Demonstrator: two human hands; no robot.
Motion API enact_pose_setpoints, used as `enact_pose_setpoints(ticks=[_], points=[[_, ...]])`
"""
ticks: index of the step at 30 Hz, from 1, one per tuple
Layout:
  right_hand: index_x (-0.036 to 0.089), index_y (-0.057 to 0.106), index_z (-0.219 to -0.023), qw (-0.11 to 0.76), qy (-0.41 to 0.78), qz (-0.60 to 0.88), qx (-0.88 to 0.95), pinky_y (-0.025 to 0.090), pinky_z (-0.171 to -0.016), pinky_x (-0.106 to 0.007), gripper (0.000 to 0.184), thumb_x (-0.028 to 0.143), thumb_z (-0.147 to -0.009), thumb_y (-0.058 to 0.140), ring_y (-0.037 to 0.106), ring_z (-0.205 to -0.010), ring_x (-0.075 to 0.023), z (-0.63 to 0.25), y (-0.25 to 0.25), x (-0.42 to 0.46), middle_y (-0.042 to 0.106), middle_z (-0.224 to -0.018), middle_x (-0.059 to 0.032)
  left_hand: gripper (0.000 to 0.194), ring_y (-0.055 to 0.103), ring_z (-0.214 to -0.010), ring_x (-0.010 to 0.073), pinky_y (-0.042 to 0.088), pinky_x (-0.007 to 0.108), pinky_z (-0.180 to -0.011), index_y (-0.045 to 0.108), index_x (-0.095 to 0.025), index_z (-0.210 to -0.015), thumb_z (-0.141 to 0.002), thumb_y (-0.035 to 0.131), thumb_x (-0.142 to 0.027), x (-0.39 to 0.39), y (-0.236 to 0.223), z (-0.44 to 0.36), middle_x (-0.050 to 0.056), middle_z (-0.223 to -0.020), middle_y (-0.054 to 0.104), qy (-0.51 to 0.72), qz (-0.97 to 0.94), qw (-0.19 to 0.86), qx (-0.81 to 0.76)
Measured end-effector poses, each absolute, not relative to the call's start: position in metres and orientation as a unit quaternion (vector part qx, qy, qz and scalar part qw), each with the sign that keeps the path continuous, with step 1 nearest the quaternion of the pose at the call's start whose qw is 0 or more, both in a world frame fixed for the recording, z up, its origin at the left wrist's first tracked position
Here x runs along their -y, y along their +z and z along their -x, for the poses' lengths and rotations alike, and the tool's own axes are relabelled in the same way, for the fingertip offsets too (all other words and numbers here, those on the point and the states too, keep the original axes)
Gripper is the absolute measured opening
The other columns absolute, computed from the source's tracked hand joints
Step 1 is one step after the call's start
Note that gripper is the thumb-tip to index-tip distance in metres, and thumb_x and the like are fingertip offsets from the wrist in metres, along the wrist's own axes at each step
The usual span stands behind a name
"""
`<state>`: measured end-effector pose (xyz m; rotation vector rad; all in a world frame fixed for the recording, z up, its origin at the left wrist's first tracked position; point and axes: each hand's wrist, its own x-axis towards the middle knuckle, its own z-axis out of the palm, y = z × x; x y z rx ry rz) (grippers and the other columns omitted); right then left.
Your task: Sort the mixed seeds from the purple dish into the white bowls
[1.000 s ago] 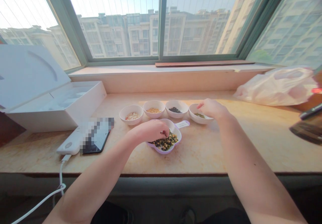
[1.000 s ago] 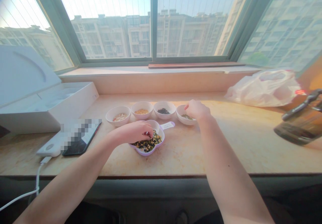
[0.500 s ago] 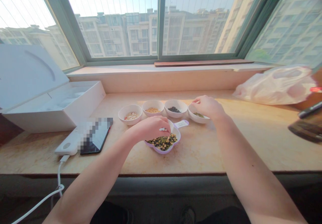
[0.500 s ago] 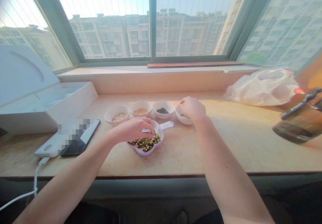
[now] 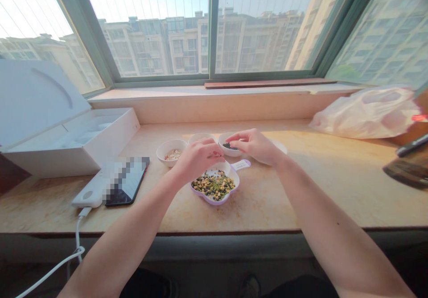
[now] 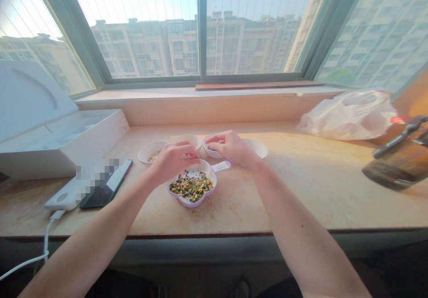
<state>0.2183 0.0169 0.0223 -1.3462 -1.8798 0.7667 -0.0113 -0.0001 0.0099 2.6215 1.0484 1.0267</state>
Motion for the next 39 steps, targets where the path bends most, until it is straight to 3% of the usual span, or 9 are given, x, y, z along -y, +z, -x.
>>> enact_pose_setpoints(ticks=[2,5,13,17,20,25,30,35,39], points=[[0.015,0.080,-0.106,0.326,0.415,0.453,0.719,0.034,-0.052,-0.027,0.036,0.041,-0.083,0.071,0.045,-0.053,-0.0112,-0.211,0.020,-0.013,0.058,-0.060,0.0023,0.006,0.067,-0.086,0.0157,0.051,0.030,-0.084,0.076,-0.022,-0.085,-0.091,0.076,-0.023,-0.001,0.010,0.012,0.001,-0.089,0.072,0.376,-0.851,0.054,-0.364],[0.016,0.078,-0.091,0.306,0.511,0.372,0.712,0.029,-0.050,-0.026,0.035,0.050,-0.083,0.075,0.039,-0.053,-0.0090,-0.202,0.012,-0.013,0.054,-0.060,0.0036,0.008,0.067,-0.085,0.0159,0.051,0.030,-0.083,0.076,-0.022,-0.086,-0.093,0.074,-0.027,-0.003,0.010,0.014,0.001,-0.088,0.072,0.389,-0.842,0.037,-0.373],[0.016,0.069,-0.073,0.362,0.526,0.368,0.676,0.026,-0.051,-0.025,0.048,0.062,-0.075,0.081,0.035,-0.055,-0.0084,-0.191,0.001,-0.014,0.046,-0.058,0.0056,0.014,0.066,-0.086,0.0166,0.052,0.031,-0.083,0.074,-0.021,-0.088,-0.097,0.069,-0.029,-0.001,0.009,0.013,0.003,-0.089,0.072,0.366,-0.857,-0.001,-0.361],[0.016,0.073,-0.082,0.396,0.418,0.422,0.700,0.031,-0.054,-0.027,0.044,0.060,-0.082,0.073,0.040,-0.055,-0.0105,-0.198,0.009,-0.014,0.051,-0.059,0.0036,0.015,0.067,-0.083,0.0169,0.052,0.031,-0.080,0.075,-0.021,-0.108,-0.097,0.069,-0.029,0.000,0.011,0.011,0.003,-0.097,0.073,0.337,-0.851,0.035,-0.401],[0.017,0.076,-0.086,0.420,0.216,0.503,0.724,0.042,-0.063,-0.031,0.033,0.049,-0.085,0.070,0.053,-0.063,-0.0156,-0.213,0.018,-0.018,0.066,-0.069,-0.0029,0.014,0.068,-0.084,0.0189,0.051,0.031,-0.078,0.075,-0.019,-0.102,-0.096,0.066,-0.028,0.001,0.012,0.011,0.005,-0.097,0.073,0.243,-0.877,0.061,-0.411],[0.019,0.079,-0.086,0.346,0.011,0.606,0.716,0.048,-0.076,-0.034,0.018,0.031,-0.087,0.066,0.066,-0.078,-0.0218,-0.243,0.026,-0.030,0.076,-0.084,-0.0076,0.024,0.070,-0.101,0.0220,0.053,0.031,-0.086,0.075,-0.023,-0.111,-0.089,0.076,-0.033,0.005,0.007,0.012,0.004,-0.115,0.072,0.084,-0.941,0.128,-0.302],[0.022,0.081,-0.089,0.199,-0.024,0.733,0.651,0.048,-0.077,-0.033,0.017,0.022,-0.085,0.065,0.070,-0.089,-0.0250,-0.265,0.023,-0.038,0.079,-0.096,-0.0087,0.050,0.064,-0.120,0.0292,0.048,0.037,-0.105,0.073,-0.026,-0.125,-0.080,0.084,-0.044,0.007,0.000,0.009,0.006,-0.130,0.067,0.032,-0.953,0.126,-0.275],[0.024,0.081,-0.089,0.082,0.032,0.775,0.626,0.047,-0.073,-0.031,0.017,0.023,-0.079,0.068,0.069,-0.082,-0.0230,-0.280,0.019,-0.043,0.079,-0.093,-0.0077,0.031,0.067,-0.112,0.0251,0.050,0.035,-0.101,0.076,-0.023,-0.118,-0.087,0.075,-0.030,0.005,0.006,0.005,0.005,-0.120,0.071,-0.006,-0.958,0.117,-0.263],[0.025,0.080,-0.085,0.070,0.025,0.774,0.629,0.045,-0.068,-0.031,0.014,0.027,-0.075,0.070,0.068,-0.074,-0.0229,-0.285,0.015,-0.046,0.074,-0.078,-0.0067,0.028,0.069,-0.104,0.0211,0.051,0.032,-0.093,0.078,-0.022,-0.108,-0.089,0.061,-0.011,0.005,0.010,0.003,0.003,-0.110,0.076,-0.025,-0.952,0.138,-0.273]])
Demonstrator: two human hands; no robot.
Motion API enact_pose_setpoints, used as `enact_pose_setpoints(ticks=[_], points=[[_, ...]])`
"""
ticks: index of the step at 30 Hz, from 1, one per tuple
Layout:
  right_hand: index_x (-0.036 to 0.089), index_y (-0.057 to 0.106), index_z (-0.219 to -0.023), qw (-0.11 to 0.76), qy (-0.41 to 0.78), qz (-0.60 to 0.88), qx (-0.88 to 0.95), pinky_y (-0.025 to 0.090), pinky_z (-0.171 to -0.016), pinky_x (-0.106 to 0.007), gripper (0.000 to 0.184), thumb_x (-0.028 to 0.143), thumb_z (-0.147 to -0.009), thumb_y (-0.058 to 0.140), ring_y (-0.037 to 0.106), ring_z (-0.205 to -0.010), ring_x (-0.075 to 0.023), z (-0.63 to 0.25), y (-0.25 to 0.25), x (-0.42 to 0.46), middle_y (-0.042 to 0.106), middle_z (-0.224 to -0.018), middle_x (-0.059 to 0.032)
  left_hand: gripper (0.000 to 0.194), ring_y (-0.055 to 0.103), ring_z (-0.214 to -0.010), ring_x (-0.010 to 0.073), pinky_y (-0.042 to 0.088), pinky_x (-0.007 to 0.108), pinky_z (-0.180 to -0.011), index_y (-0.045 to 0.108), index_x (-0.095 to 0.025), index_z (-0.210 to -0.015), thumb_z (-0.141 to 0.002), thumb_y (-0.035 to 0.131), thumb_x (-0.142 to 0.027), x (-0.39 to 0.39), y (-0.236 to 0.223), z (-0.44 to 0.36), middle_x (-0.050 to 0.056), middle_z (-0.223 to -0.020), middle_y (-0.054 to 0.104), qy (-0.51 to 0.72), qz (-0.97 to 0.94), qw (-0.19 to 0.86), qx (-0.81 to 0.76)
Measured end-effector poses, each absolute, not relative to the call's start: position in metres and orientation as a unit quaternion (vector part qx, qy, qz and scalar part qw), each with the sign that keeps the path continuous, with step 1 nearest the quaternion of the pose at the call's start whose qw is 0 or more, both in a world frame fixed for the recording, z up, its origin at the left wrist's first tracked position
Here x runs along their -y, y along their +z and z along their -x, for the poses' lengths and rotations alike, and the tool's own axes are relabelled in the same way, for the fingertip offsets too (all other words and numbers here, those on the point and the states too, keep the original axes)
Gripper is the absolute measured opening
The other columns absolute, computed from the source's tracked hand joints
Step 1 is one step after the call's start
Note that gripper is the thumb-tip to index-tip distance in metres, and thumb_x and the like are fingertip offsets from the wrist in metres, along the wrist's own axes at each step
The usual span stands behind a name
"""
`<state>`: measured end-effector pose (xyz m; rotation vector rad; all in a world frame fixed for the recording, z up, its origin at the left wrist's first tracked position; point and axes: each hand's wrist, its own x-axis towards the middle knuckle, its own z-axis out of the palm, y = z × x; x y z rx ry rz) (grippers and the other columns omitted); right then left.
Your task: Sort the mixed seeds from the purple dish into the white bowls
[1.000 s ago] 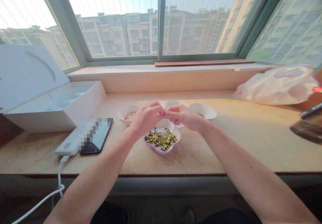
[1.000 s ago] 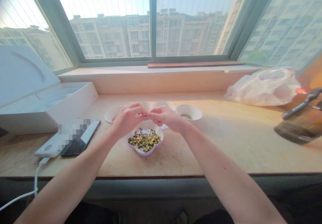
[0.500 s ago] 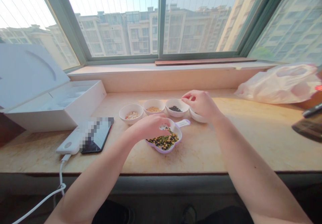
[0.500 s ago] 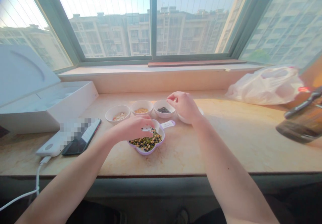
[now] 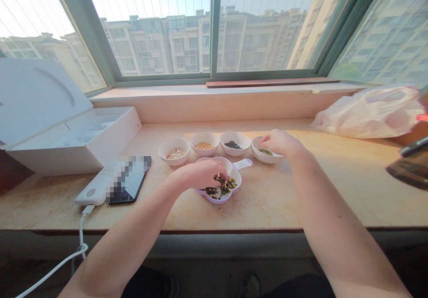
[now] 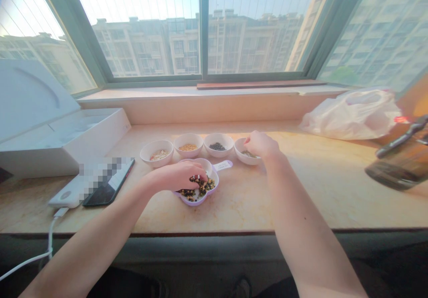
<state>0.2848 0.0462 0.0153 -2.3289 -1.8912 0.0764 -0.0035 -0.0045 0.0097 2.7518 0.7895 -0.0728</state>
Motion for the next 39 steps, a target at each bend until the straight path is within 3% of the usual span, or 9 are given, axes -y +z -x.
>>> enact_pose_setpoints(ticks=[11,18,27,31,39], points=[[0.024,0.083,-0.102,0.104,0.032,0.790,0.603,0.048,-0.072,-0.034,0.029,0.037,-0.084,0.065,0.071,-0.089,-0.0275,-0.270,0.021,-0.039,0.079,-0.101,-0.0123,0.034,0.070,-0.093,0.0164,0.050,0.025,-0.079,0.078,-0.021,-0.102,-0.089,0.052,-0.003,0.003,0.004,0.005,0.001,-0.108,0.077,0.024,-0.937,0.181,-0.298],[0.024,0.082,-0.105,0.145,-0.001,0.774,0.616,0.051,-0.077,-0.037,0.028,0.033,-0.086,0.063,0.071,-0.101,-0.0314,-0.267,0.019,-0.039,0.080,-0.110,-0.0106,0.041,0.071,-0.101,0.0174,0.053,0.026,-0.088,0.075,-0.022,-0.109,-0.082,0.056,0.002,0.002,0.003,0.006,0.001,-0.123,0.073,0.079,-0.934,0.205,-0.280],[0.023,0.081,-0.104,0.209,-0.013,0.733,0.648,0.053,-0.079,-0.036,0.026,0.034,-0.090,0.062,0.073,-0.098,-0.0284,-0.255,0.017,-0.037,0.080,-0.108,-0.0091,0.058,0.071,-0.103,0.0177,0.055,0.026,-0.086,0.070,-0.023,-0.124,-0.080,0.049,0.009,0.006,0.008,0.008,0.005,-0.121,0.074,0.103,-0.934,0.198,-0.278],[0.022,0.081,-0.101,0.245,-0.020,0.706,0.664,0.053,-0.079,-0.036,0.024,0.035,-0.091,0.064,0.073,-0.095,-0.0278,-0.252,0.012,-0.038,0.080,-0.106,-0.0099,0.055,0.072,-0.094,0.0156,0.055,0.026,-0.083,0.068,-0.023,-0.127,-0.084,0.050,0.006,0.010,0.010,0.008,0.003,-0.110,0.077,0.110,-0.935,0.182,-0.282],[0.019,0.081,-0.094,0.335,0.051,0.595,0.729,0.050,-0.077,-0.033,0.022,0.030,-0.090,0.063,0.068,-0.077,-0.0207,-0.232,0.014,-0.031,0.080,-0.089,-0.0077,0.048,0.071,-0.096,0.0163,0.055,0.028,-0.086,0.069,-0.023,-0.126,-0.090,0.049,0.002,0.003,0.001,0.007,0.002,-0.105,0.076,0.199,-0.919,0.142,-0.310]])
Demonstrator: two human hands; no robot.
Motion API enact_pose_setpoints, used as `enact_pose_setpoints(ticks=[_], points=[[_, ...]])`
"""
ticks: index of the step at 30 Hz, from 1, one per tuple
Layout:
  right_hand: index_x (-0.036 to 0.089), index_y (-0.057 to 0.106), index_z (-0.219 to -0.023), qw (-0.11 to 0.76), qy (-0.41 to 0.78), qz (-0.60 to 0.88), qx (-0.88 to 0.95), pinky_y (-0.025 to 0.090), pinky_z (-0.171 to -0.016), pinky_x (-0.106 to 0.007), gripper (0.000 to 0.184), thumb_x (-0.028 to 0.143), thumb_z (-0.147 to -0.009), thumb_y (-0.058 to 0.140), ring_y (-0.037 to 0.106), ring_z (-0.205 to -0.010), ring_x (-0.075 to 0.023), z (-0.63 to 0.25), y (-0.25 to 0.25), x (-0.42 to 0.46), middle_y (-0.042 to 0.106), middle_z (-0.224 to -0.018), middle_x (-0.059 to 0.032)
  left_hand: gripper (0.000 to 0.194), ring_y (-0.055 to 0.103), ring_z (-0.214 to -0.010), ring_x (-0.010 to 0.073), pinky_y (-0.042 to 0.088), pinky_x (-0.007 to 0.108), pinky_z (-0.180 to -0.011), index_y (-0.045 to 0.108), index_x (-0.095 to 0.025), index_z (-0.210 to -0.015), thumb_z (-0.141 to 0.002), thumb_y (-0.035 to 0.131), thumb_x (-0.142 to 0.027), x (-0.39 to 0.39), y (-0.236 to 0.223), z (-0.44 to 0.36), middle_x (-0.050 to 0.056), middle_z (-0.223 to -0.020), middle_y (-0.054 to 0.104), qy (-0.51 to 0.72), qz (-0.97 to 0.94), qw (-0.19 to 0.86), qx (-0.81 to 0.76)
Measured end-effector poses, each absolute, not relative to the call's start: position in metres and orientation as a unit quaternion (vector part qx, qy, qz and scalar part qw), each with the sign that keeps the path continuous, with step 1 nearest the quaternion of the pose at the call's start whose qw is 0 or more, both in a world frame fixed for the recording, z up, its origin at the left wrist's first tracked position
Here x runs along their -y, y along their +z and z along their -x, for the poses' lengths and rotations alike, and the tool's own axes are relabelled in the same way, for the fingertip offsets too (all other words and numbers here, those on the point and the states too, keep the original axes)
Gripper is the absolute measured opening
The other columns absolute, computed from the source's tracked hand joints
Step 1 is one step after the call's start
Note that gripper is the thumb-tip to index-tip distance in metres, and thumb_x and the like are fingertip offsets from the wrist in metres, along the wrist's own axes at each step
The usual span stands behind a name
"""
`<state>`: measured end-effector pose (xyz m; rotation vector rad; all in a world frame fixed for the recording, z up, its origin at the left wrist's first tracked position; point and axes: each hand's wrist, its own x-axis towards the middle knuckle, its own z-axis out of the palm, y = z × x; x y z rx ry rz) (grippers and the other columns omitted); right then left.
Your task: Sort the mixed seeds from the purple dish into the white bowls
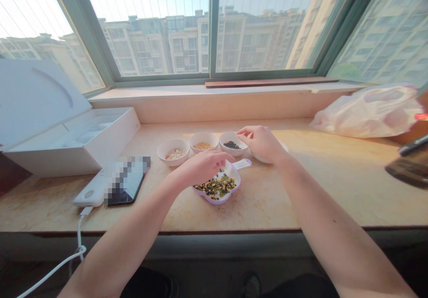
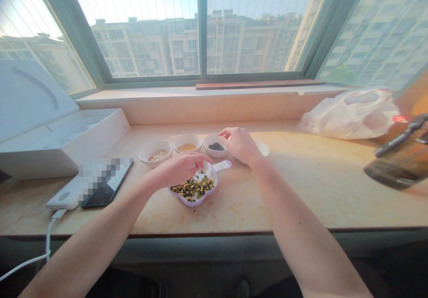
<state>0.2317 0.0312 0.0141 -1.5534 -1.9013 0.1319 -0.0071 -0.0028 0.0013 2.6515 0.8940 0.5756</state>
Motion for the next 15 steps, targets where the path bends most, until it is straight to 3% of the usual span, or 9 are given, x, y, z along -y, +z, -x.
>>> enact_pose_setpoints(ticks=[4,7,9,15], points=[[0.018,0.080,-0.095,0.354,0.206,0.520,0.750,0.048,-0.067,-0.029,0.028,0.040,-0.090,0.064,0.063,-0.069,-0.0168,-0.213,0.016,-0.020,0.076,-0.080,-0.0051,0.049,0.070,-0.094,0.0153,0.055,0.030,-0.088,0.066,-0.025,-0.132,-0.092,0.052,0.000,-0.002,0.000,0.009,0.003,-0.106,0.073,0.287,-0.891,0.117,-0.330],[0.016,0.077,-0.092,0.311,0.374,0.435,0.758,0.039,-0.053,-0.025,0.039,0.053,-0.089,0.066,0.052,-0.053,-0.0121,-0.204,0.011,-0.016,0.063,-0.061,-0.0001,0.044,0.069,-0.094,0.0143,0.056,0.030,-0.089,0.067,-0.024,-0.129,-0.093,0.054,-0.002,-0.005,0.001,0.009,0.003,-0.106,0.072,0.350,-0.866,0.109,-0.339],[0.016,0.074,-0.088,0.283,0.449,0.396,0.749,0.034,-0.048,-0.024,0.043,0.059,-0.088,0.068,0.046,-0.048,-0.0095,-0.200,0.006,-0.016,0.059,-0.058,0.0015,0.041,0.068,-0.094,0.0138,0.056,0.029,-0.090,0.067,-0.024,-0.128,-0.093,0.057,-0.003,-0.005,0.002,0.008,0.003,-0.106,0.071,0.376,-0.855,0.108,-0.341],[0.017,0.070,-0.078,0.297,0.525,0.384,0.699,0.025,-0.045,-0.023,0.050,0.067,-0.078,0.077,0.036,-0.048,-0.0073,-0.193,-0.009,-0.018,0.049,-0.055,0.0050,0.036,0.067,-0.093,0.0135,0.055,0.029,-0.088,0.067,-0.025,-0.126,-0.098,0.055,-0.006,-0.004,0.001,0.007,0.002,-0.104,0.069,0.348,-0.875,0.096,-0.322]])
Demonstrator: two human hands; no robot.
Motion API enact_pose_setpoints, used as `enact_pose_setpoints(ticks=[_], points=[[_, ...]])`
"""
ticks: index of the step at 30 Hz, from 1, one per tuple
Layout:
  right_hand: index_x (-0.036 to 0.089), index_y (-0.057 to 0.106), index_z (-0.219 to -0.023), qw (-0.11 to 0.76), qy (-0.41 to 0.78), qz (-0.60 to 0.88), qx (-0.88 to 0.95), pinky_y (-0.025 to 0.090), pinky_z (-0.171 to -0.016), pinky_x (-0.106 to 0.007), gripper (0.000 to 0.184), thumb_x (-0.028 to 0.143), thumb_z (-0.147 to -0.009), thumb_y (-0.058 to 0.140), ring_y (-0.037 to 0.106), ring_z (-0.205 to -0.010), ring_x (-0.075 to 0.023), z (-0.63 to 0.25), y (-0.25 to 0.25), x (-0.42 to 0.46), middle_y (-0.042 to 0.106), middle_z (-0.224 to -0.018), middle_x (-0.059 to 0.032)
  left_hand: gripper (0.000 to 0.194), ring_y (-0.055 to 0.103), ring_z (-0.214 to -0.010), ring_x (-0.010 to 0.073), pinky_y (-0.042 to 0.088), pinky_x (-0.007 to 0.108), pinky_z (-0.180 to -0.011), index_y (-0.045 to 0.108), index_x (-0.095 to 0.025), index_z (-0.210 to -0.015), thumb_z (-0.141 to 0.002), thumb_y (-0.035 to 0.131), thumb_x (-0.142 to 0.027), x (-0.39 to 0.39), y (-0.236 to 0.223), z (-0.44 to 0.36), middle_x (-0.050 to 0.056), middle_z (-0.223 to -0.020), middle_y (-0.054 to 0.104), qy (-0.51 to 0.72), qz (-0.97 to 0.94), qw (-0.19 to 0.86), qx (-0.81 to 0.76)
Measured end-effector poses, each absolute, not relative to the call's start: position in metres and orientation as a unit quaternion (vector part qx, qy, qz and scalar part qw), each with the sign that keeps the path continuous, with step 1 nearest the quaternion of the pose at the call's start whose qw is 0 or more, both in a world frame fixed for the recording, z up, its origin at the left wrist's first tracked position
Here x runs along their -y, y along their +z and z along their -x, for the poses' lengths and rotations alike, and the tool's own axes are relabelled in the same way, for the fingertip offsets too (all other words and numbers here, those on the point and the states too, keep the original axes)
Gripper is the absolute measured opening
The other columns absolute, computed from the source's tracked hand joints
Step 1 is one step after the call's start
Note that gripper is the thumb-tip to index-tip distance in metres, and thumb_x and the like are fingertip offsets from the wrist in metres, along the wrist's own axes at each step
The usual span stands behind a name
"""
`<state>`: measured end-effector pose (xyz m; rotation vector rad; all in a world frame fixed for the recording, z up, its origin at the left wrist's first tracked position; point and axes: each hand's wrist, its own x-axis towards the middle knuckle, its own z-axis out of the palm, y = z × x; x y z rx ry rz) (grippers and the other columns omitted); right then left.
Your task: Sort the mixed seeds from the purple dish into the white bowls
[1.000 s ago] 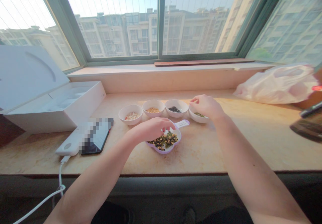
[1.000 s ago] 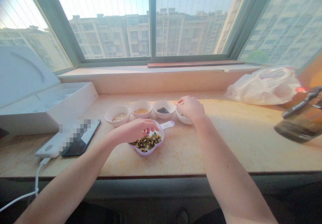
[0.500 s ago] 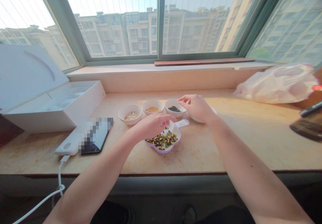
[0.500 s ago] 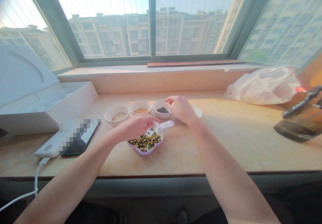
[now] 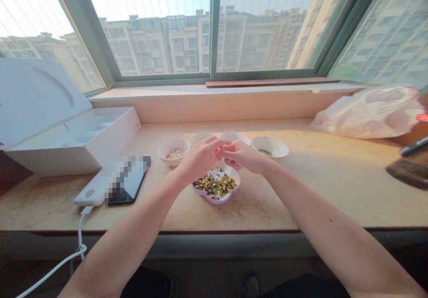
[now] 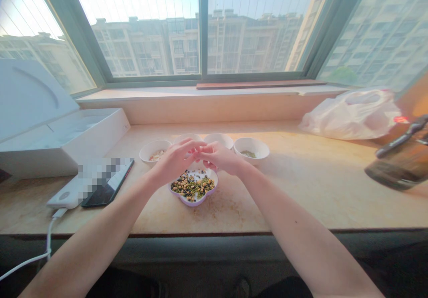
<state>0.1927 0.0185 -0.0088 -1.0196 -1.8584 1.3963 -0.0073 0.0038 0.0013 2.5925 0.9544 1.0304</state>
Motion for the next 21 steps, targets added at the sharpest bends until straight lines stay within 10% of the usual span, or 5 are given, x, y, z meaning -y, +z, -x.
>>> enact_pose_setpoints(ticks=[10,21], points=[[0.018,0.080,-0.092,0.388,0.225,0.498,0.742,0.047,-0.071,-0.031,0.027,0.042,-0.089,0.068,0.061,-0.070,-0.0172,-0.203,-0.001,-0.027,0.073,-0.078,-0.0042,0.024,0.068,-0.093,0.0190,0.055,0.035,-0.089,0.063,-0.018,-0.118,-0.095,0.062,-0.019,0.001,0.005,0.012,0.007,-0.111,0.069,0.246,-0.873,0.108,-0.406],[0.018,0.078,-0.120,0.266,0.009,0.573,0.775,0.048,-0.099,-0.036,0.032,0.020,-0.100,0.053,0.069,-0.109,-0.0256,-0.218,-0.010,-0.043,0.075,-0.115,-0.0127,0.031,0.069,-0.103,0.0211,0.052,0.030,-0.093,0.076,-0.023,-0.114,-0.084,0.075,-0.025,0.008,0.009,0.010,0.004,-0.117,0.071,0.029,-0.953,0.142,-0.267]])
